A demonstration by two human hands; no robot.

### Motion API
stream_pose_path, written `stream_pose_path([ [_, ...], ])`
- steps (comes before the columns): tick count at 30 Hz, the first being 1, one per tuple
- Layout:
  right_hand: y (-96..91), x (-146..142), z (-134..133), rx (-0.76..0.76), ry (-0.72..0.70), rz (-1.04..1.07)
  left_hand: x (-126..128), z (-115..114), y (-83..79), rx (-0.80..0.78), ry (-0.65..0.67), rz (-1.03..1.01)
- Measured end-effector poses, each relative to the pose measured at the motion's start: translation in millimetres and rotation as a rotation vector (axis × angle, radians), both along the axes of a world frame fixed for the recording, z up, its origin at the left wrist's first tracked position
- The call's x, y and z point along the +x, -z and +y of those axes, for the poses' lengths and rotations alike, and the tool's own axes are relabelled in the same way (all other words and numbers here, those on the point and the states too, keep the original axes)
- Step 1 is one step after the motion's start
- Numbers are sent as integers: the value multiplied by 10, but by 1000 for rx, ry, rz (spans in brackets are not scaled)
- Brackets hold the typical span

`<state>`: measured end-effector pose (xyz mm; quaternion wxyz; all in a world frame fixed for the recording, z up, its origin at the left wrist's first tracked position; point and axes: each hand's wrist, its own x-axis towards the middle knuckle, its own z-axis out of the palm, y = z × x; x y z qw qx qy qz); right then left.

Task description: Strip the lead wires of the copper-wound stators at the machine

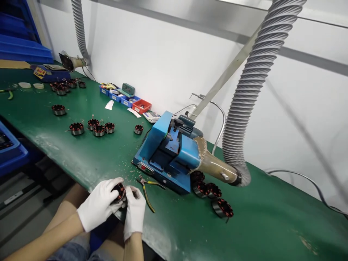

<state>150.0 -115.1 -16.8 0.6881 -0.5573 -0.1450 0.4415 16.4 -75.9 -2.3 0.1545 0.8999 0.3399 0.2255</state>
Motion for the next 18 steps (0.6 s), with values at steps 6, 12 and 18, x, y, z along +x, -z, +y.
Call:
stream_pose_path([
  [6,-616,72,-309,215,-179,12,-61,-270,-293,-648,351,-361],
  [12,-938,214,-503,506,-17,180,-77,-367,-456,-613,542,-396],
  [18,-1005,36,-724,81,-20,-141,-131,-443,-745,-166,242,-428],
])
